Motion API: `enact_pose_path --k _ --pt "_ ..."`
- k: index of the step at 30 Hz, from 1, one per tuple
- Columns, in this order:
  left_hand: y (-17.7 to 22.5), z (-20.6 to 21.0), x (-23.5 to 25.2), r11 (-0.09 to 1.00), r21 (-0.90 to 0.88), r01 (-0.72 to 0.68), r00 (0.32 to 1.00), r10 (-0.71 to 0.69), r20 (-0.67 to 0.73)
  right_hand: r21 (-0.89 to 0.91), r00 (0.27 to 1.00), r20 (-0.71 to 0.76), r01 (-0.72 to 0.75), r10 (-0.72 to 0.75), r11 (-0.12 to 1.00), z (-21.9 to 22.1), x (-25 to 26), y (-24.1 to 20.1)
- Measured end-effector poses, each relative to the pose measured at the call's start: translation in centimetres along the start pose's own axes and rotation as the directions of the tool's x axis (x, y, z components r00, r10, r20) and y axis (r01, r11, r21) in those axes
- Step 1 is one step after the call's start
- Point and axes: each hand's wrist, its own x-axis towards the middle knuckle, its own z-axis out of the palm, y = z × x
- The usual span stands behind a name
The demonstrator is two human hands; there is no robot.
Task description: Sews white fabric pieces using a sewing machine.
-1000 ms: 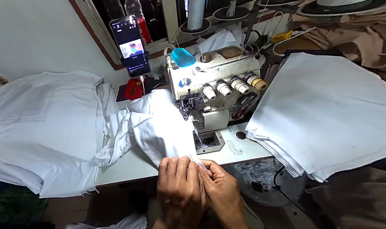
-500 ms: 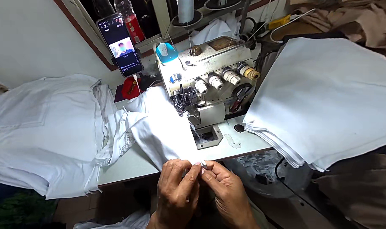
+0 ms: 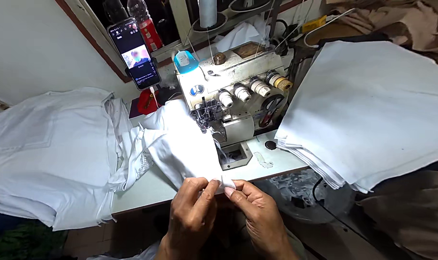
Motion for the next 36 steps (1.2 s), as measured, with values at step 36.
enact_pose_path --k 36 --pt "-5.8 2.9 7.0 0.845 0.348 0.407 0.828 -0.502 0.251 0.191 0.979 -0.126 -0.132 0.158 0.973 3.3 5.7 -0.5"
